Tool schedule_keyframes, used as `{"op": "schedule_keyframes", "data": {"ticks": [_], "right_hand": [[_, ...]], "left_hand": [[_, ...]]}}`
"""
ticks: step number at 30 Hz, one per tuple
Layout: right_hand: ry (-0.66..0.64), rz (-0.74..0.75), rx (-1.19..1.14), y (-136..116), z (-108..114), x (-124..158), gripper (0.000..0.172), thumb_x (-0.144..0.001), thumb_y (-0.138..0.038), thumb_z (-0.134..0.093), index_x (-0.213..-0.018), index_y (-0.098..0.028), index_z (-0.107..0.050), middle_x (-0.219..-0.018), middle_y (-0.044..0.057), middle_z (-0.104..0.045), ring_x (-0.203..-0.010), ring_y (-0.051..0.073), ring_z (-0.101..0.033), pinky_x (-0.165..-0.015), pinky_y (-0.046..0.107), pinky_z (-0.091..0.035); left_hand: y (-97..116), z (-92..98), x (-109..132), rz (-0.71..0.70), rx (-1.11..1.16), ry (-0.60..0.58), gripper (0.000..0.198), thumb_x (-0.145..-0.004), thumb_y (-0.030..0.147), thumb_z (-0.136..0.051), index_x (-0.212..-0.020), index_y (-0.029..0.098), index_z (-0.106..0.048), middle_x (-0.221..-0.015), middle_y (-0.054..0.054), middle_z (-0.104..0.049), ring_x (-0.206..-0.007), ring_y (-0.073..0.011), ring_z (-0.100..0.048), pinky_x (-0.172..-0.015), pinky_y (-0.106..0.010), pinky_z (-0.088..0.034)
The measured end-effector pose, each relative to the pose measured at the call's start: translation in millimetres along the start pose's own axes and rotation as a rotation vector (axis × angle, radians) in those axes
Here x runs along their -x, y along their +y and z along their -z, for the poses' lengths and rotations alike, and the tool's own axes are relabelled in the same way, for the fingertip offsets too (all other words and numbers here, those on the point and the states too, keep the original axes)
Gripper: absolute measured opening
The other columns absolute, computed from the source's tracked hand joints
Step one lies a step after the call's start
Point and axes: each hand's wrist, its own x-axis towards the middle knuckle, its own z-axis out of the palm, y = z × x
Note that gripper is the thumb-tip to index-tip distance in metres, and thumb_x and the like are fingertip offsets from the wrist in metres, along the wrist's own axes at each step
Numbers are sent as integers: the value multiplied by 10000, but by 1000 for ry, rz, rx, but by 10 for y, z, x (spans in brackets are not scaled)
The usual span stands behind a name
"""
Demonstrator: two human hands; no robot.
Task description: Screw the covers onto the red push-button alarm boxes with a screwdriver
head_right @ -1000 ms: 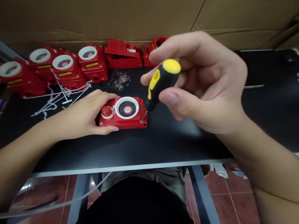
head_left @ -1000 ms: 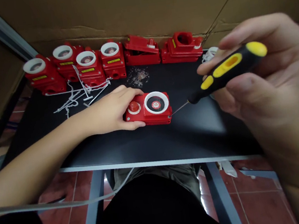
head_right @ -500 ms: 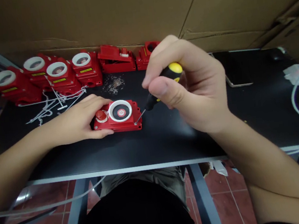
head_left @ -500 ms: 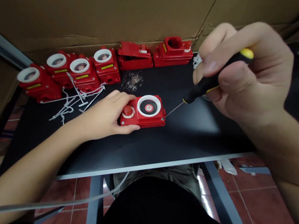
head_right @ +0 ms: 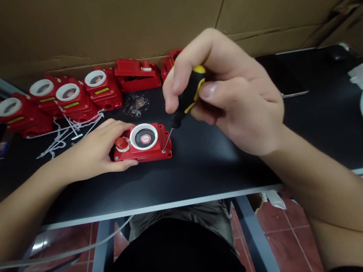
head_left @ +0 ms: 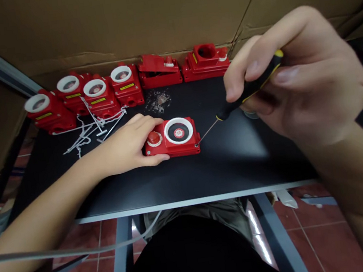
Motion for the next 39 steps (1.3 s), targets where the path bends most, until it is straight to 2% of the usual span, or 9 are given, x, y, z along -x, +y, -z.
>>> {"op": "schedule_keyframes", "data": {"ticks": [2, 5, 19, 25, 30, 32, 34, 36, 39], "right_hand": [[24, -47, 0, -7, -17, -25, 533, -911, -634, -1109, -1229, -322, -816, -1030, 48, -885, -735, 220, -715, -514, 327, -562], [23, -56, -18, -38, -29, -62, 599, -907, -684, -1101, -1275, -336, -781, -1064, 62, -879, -817, 266, -784, -555, 365, -631], [-39, -52, -21, -125, -145, -94, 676, -863, -730, -1144, -1261, -347, -754, -1027, 68, -827, -885, 321, -844, -537, 390, -670], [-56, -16, 10, -66, -39, 71, 631, -874, -709, -1167, -1221, -342, -787, -990, 59, -788, -890, 325, -833, -551, 397, -683], [-72, 120, 278, -71, 158, 284, 473, -1027, -799, -1002, -1041, -334, -919, -1040, 101, -787, -1048, 297, -810, -699, 406, -714], [-88, 120, 352, -87, 189, 321, 451, -1054, -807, -943, -1074, -360, -996, -1081, 126, -798, -1115, 309, -807, -717, 422, -707], [-82, 124, 366, -98, 191, 333, 435, -1060, -786, -941, -1236, -400, -1034, -1178, 133, -833, -1153, 313, -817, -699, 417, -702], [-50, 110, 319, -101, 170, 326, 446, -1053, -706, -998, -1384, -405, -1007, -1275, 110, -870, -1063, 274, -821, -661, 388, -700], [-58, 73, 140, -115, 113, 291, 384, -1052, -543, -1073, -1361, -348, -954, -1280, 48, -927, -734, 140, -691, -546, 298, -631]], "left_hand": [[-4, 2, 0, 4, 1, -2, 869, -1098, 838, -857, -1661, 188, -737, -1439, -205, -825, -1294, -435, -755, -1182, -553, -654], [-6, 2, -1, -1, -5, -1, 877, -1099, 845, -857, -1659, 181, -738, -1439, -211, -829, -1290, -436, -754, -1180, -549, -648], [8, -1, 11, -28, -22, 6, 822, -1130, 746, -865, -1698, 169, -724, -1481, -214, -840, -1320, -426, -754, -1194, -536, -617], [-4, -23, -4, -39, -10, 14, 812, -1120, 744, -879, -1677, 171, -737, -1466, -210, -846, -1321, -430, -762, -1193, -543, -624], [-7, -25, -17, -30, 13, 19, 822, -1100, 759, -895, -1671, 188, -745, -1460, -203, -847, -1322, -432, -769, -1198, -549, -635], [-6, -16, -11, -28, 20, 17, 814, -1094, 748, -905, -1670, 195, -746, -1464, -202, -848, -1319, -434, -767, -1192, -557, -635], [-4, -7, -4, -32, 17, 14, 805, -1100, 736, -900, -1677, 197, -741, -1475, -201, -848, -1320, -432, -764, -1194, -561, -632], [-2, -2, 0, -37, 7, 9, 809, -1118, 741, -878, -1689, 186, -731, -1483, -206, -845, -1324, -429, -761, -1200, -560, -629], [-1, 1, -2, -42, 3, 12, 818, -1121, 762, -864, -1675, 173, -734, -1467, -210, -845, -1323, -432, -760, -1192, -550, -632]]}}
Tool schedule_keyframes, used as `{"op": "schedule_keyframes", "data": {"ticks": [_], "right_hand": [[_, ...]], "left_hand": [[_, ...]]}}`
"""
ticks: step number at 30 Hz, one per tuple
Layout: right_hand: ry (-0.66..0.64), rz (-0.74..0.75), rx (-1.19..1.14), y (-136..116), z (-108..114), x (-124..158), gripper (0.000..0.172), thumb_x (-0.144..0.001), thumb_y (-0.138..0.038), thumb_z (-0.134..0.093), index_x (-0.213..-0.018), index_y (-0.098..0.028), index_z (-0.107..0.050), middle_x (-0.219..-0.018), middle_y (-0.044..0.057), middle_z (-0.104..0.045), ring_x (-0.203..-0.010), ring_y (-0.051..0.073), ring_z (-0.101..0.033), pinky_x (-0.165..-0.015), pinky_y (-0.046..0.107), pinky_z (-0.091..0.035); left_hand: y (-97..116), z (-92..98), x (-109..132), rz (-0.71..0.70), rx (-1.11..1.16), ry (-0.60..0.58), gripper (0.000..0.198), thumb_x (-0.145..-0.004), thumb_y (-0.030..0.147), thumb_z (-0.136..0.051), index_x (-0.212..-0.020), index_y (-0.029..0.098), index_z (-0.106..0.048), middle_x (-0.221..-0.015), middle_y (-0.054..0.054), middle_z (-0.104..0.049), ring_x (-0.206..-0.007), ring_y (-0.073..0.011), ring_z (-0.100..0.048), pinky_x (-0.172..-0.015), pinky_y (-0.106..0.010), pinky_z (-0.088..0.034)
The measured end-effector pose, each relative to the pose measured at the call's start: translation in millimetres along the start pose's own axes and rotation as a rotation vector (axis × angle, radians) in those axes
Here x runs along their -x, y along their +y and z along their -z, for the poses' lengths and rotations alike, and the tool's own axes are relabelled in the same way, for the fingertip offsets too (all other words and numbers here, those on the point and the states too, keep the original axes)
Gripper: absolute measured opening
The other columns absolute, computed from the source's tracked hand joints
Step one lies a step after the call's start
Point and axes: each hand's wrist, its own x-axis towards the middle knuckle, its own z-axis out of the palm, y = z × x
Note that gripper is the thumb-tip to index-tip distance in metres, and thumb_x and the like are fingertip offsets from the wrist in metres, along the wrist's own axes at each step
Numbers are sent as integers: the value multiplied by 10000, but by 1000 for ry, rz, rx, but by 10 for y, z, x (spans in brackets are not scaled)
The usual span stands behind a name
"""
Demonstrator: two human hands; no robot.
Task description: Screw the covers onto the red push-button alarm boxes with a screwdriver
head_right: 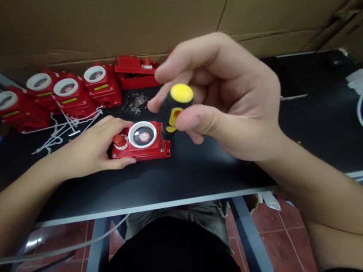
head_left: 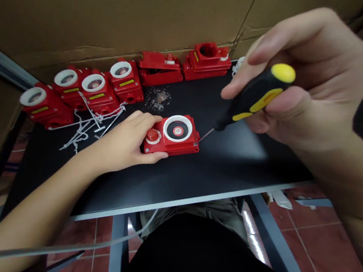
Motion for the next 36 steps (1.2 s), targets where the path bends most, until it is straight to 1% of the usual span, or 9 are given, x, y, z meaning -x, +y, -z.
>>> {"op": "schedule_keyframes", "data": {"ticks": [3, 7, 11, 16, 23, 27, 30, 33, 36], "right_hand": [[-105, -67, -174, -43, -50, -50, 167, -1213, -392, -928, -1336, -281, -909, -1272, 20, -955, -538, 50, -533, -406, 223, -428], [-219, -162, -330, -77, -66, -79, 100, -1226, -355, -853, -1241, -264, -891, -1111, -2, -929, -454, 78, -533, -311, 248, -308], [-131, -162, -160, -58, -59, -98, 598, -1119, -787, -922, -899, -238, -830, -976, 30, -782, -545, 117, -559, -355, 284, -379], [-143, -190, -117, -6, -116, -281, 722, -887, -949, -1045, -1144, -308, -833, -1106, 89, -854, -822, 293, -840, -430, 352, -570], [-68, -197, -145, 111, -141, -286, 677, -842, -688, -1200, -1287, -367, -802, -1143, 42, -916, -742, 276, -874, -356, 332, -524], [-64, -51, -228, 165, -84, -118, 359, -1018, -438, -1121, -1234, -375, -842, -1153, -3, -982, -553, 184, -818, -279, 261, -408], [-141, -115, -261, 84, -51, -79, 202, -1129, -408, -1006, -1281, -362, -880, -1170, 9, -1005, -554, 194, -855, -277, 246, -431], [-144, -259, -296, -60, -37, -116, 171, -1053, -354, -1051, -1147, -339, -909, -1125, -20, -990, -510, 198, -822, -271, 266, -450], [-132, -249, -295, -138, -46, -168, 227, -954, -447, -1131, -998, -314, -953, -1052, -52, -872, -485, 138, -728, -258, 282, -435]], "left_hand": [[-2, 0, -3, 8, -3, 2, 816, -1108, 766, -875, -1660, 180, -741, -1459, -207, -843, -1321, -432, -762, -1186, -546, -639], [-5, -4, -2, 16, -9, -7, 845, -1113, 791, -846, -1656, 153, -738, -1424, -216, -837, -1303, -432, -760, -1182, -552, -654], [-4, -13, -5, 16, -16, -7, 880, -1115, 807, -833, -1684, 143, -731, -1462, -230, -839, -1333, -443, -756, -1215, -575, -657], [2, -23, -14, 21, -12, -9, 870, -1112, 789, -845, -1700, 159, -728, -1475, -219, -843, -1344, -436, -763, -1220, -560, -658], [28, -18, -15, 17, 12, 1, 837, -1104, 755, -873, -1693, 175, -738, -1470, -219, -846, -1337, -450, -758, -1222, -582, -630], [39, -2, -3, 26, 0, -8, 833, -1105, 748, -865, -1681, 159, -738, -1439, -219, -841, -1324, -443, -752, -1211, -564, -632], [42, 3, -2, 35, -3, -16, 833, -1102, 752, -865, -1665, 151, -739, -1422, -220, -837, -1323, -442, -754, -1199, -547, -639], [42, 5, -5, 32, -5, -15, 825, -1102, 746, -874, -1661, 154, -741, -1437, -222, -840, -1330, -449, -756, -1212, -562, -637], [39, 6, -5, 29, -13, -12, 848, -1108, 760, -868, -1677, 146, -737, -1457, -228, -839, -1342, -449, -759, -1221, -565, -638]]}}
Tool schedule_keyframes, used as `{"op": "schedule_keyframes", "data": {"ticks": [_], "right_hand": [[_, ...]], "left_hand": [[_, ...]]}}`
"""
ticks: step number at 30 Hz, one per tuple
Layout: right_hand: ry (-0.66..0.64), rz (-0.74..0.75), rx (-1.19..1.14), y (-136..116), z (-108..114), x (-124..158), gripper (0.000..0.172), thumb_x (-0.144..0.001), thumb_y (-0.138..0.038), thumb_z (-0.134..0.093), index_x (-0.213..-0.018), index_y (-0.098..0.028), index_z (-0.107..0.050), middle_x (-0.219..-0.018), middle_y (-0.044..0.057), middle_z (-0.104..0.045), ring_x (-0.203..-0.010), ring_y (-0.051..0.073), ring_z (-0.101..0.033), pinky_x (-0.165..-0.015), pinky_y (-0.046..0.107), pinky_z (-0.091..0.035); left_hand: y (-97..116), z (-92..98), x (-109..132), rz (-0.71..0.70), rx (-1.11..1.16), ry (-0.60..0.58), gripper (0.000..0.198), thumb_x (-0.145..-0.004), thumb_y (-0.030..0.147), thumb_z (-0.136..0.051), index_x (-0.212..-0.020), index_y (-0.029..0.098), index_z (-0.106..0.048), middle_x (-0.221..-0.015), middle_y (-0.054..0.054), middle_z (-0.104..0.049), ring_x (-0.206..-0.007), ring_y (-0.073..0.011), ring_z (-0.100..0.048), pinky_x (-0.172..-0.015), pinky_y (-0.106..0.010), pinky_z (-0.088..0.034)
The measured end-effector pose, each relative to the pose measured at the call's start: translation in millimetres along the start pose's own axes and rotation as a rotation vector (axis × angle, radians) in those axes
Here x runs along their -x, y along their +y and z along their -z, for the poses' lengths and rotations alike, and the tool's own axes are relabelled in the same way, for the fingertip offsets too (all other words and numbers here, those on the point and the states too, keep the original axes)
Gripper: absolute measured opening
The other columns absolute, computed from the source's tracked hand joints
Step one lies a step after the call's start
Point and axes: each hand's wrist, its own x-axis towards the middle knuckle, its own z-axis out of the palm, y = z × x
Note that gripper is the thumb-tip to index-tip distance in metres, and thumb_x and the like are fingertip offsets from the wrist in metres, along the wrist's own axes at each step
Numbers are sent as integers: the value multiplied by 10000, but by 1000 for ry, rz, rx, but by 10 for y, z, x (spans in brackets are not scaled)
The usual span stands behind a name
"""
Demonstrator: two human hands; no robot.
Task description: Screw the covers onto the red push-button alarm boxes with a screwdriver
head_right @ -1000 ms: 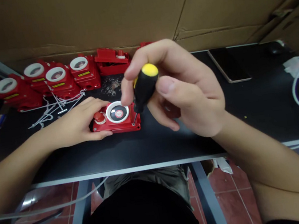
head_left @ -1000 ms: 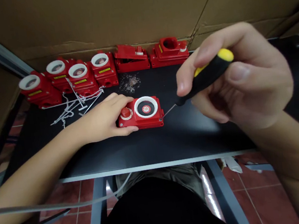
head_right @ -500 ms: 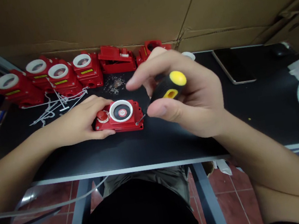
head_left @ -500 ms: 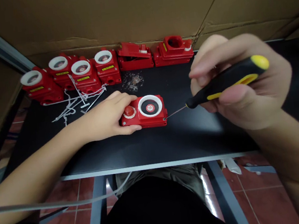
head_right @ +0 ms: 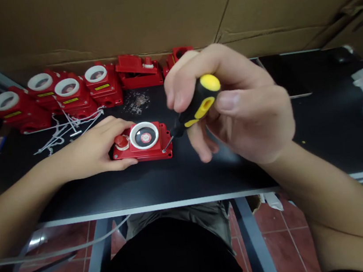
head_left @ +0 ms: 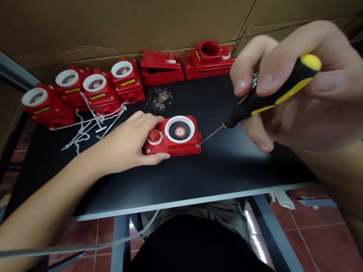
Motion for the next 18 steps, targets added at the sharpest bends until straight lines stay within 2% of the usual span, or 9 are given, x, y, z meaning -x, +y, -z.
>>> {"op": "schedule_keyframes", "data": {"ticks": [3, 5, 7, 9, 12, 14, 16, 18], "right_hand": [[89, 73, 166, 33, -2, 6, 380, -949, -646, -1133, -889, -321, -945, -987, -38, -704, -482, 88, -530, -274, 308, -407], [154, 137, 303, 92, 20, 48, 442, -978, -763, -1066, -888, -348, -943, -973, -7, -698, -523, 116, -488, -323, 351, -425], [186, 165, 430, 146, 56, 102, 469, -1011, -841, -975, -959, -375, -973, -962, 38, -740, -601, 175, -554, -428, 399, -518], [159, 180, 482, 174, 87, 141, 472, -1014, -862, -952, -1067, -396, -1002, -1006, 66, -802, -676, 217, -620, -532, 427, -588], [153, 179, 412, 157, 80, 142, 390, -975, -711, -1094, -1199, -412, -983, -1067, 32, -824, -671, 209, -592, -584, 416, -606], [148, 127, 328, 126, 34, 103, 483, -925, -618, -1157, -1309, -426, -935, -1064, 21, -840, -714, 239, -664, -609, 416, -642], [121, 75, 267, 98, -30, 34, 633, -864, -642, -1176, -1391, -441, -888, -1102, 39, -884, -835, 301, -792, -631, 434, -696], [108, 65, 221, 81, -94, -52, 750, -788, -691, -1190, -1417, -447, -861, -1158, 57, -919, -926, 345, -859, -619, 447, -721]], "left_hand": [[-5, 1, 4, 2, -9, -4, 863, -1111, 788, -856, -1686, 156, -733, -1470, -228, -842, -1338, -449, -758, -1216, -572, -642], [-8, 1, 6, 4, -8, -6, 858, -1107, 795, -857, -1684, 172, -733, -1474, -227, -846, -1329, -454, -756, -1207, -586, -643], [-12, 1, 7, 3, 0, 0, 856, -1097, 801, -867, -1671, 180, -739, -1458, -225, -848, -1319, -456, -757, -1199, -592, -644], [-15, 4, 9, 4, 5, 0, 845, -1095, 803, -873, -1660, 188, -744, -1440, -216, -847, -1313, -449, -762, -1194, -581, -646], [-7, 19, 19, 8, 8, -6, 821, -1103, 801, -876, -1659, 211, -745, -1435, -199, -847, -1314, -441, -768, -1191, -566, -652], [11, 32, 32, 23, 21, -1, 864, -1107, 835, -872, -1703, 226, -725, -1481, -201, -841, -1330, -446, -774, -1195, -570, -657], [40, 41, 41, 52, 41, 18, 935, -1114, 902, -847, -1758, 243, -693, -1561, -207, -828, -1364, -452, -782, -1201, -569, -661], [73, 41, 38, 66, 68, 46, 925, -1130, 929, -820, -1747, 249, -701, -1590, -197, -828, -1371, -440, -793, -1210, -555, -659]]}}
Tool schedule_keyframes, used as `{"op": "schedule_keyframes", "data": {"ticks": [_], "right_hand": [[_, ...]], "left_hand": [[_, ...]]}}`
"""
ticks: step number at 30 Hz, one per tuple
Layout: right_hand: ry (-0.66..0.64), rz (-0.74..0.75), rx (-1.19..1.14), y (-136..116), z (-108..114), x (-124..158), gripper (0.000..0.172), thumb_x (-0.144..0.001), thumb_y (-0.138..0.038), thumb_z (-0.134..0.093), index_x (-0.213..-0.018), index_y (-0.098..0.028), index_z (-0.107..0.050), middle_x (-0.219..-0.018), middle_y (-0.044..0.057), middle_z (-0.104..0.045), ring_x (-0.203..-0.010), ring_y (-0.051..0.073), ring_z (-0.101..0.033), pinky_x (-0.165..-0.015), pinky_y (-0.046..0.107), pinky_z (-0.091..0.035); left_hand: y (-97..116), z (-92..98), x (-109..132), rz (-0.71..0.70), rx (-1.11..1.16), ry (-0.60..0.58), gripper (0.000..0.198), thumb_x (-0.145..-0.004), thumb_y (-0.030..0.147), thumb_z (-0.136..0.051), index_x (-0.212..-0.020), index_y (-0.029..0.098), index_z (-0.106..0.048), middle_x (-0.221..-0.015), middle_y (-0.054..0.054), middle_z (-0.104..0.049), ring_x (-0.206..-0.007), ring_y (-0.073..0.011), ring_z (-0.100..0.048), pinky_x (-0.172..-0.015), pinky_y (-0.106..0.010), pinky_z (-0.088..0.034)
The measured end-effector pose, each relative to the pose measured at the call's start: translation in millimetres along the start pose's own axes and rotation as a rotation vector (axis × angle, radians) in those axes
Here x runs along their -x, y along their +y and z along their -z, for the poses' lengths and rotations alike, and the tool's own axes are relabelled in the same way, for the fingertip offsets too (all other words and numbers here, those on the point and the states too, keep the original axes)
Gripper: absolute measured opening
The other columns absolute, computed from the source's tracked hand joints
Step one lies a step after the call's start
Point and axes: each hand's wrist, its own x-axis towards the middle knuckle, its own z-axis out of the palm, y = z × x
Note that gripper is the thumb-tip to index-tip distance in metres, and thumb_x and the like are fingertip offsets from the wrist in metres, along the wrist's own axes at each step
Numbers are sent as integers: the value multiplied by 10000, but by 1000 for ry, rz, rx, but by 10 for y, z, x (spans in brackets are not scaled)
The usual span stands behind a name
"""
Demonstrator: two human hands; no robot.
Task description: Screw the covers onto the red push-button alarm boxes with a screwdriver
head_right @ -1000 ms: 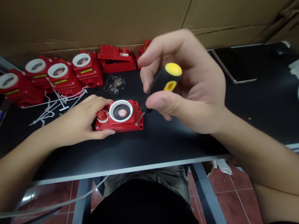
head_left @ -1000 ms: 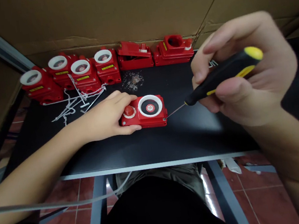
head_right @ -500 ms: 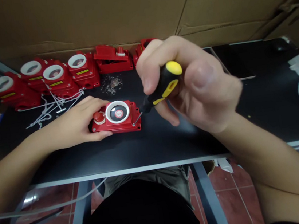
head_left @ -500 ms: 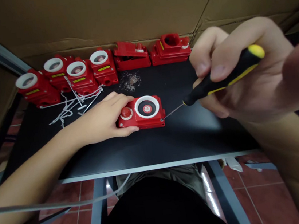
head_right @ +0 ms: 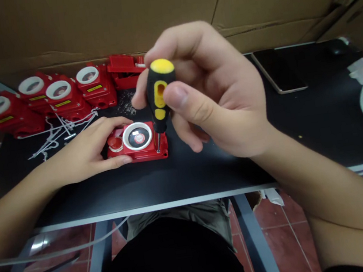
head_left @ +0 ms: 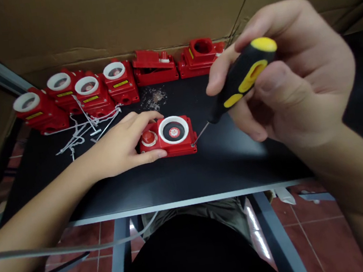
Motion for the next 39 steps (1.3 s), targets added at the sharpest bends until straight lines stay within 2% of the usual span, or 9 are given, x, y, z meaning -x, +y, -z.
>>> {"op": "schedule_keyframes", "data": {"ticks": [6, 11, 13, 18, 23, 25, 29, 35, 39], "right_hand": [[2, 9, -5, 12, -70, -98, 723, -754, -697, -1186, -1357, -452, -869, -1093, 35, -936, -815, 331, -834, -503, 428, -660], [-46, -10, 19, 95, 81, 95, 302, -1000, -624, -1052, -1146, -412, -893, -947, -10, -871, -542, 207, -574, -391, 377, -479], [-33, 34, 82, 112, 138, 165, 199, -1090, -602, -982, -1130, -415, -930, -1010, -3, -870, -542, 179, -521, -414, 376, -490], [36, 187, 250, 131, 118, 140, 115, -1106, -511, -1002, -1154, -412, -1034, -1165, 47, -875, -664, 185, -621, -513, 370, -604], [13, 329, -144, 227, -9, 0, 158, -1116, -327, -961, -1265, -379, -979, -1143, -22, -953, -515, 114, -649, -314, 263, -408], [3, 262, -162, 183, -7, 8, 98, -1165, -308, -901, -1248, -352, -931, -1149, -36, -967, -528, 128, -713, -302, 260, -424], [-91, 43, -98, -8, 58, 70, 107, -1198, -268, -881, -1277, -316, -828, -1220, -45, -952, -858, 211, -910, -449, 316, -669], [-20, 227, -31, 56, 69, 56, 210, -1101, -225, -1032, -1196, -277, -853, -1223, -66, -866, -598, -2, -668, -411, 142, -488], [-29, 235, -25, 116, 65, 62, 86, -1178, -363, -973, -1256, -331, -956, -1249, -49, -883, -682, 29, -723, -477, 139, -623]], "left_hand": [[68, -33, -59, 10, 68, 54, 628, -1061, 749, -899, -1428, 249, -796, -1383, -122, -871, -1163, -352, -815, -1103, -482, -672], [89, -33, -75, 25, 68, 71, 577, -1016, 712, -902, -1350, 257, -784, -1322, -102, -860, -1106, -332, -801, -1052, -468, -670], [92, -32, -72, 19, 63, 72, 564, -1024, 696, -897, -1355, 255, -779, -1317, -99, -854, -1109, -330, -799, -1051, -467, -667], [96, -26, -75, 22, 86, 62, 559, -1036, 694, -911, -1357, 256, -777, -1346, -109, -855, -1145, -344, -800, -1059, -476, -659], [78, -8, -85, 13, 99, 45, 585, -1041, 723, -934, -1365, 259, -787, -1342, -103, -839, -1131, -337, -790, -1061, -467, -645], [73, -2, -86, 10, 91, 41, 594, -1037, 724, -938, -1374, 261, -781, -1343, -103, -829, -1127, -337, -786, -1052, -468, -640], [78, 2, -88, 13, 80, 39, 575, -1027, 680, -938, -1376, 259, -759, -1347, -103, -821, -1120, -339, -783, -1029, -472, -636], [95, 5, -109, 45, 107, 38, 595, -979, 700, -959, -1328, 266, -749, -1347, -100, -833, -1096, -331, -782, -1015, -465, -631], [98, 10, -127, 77, 136, 31, 634, -933, 718, -989, -1315, 266, -762, -1338, -94, -845, -1077, -325, -781, -1018, -460, -634]]}}
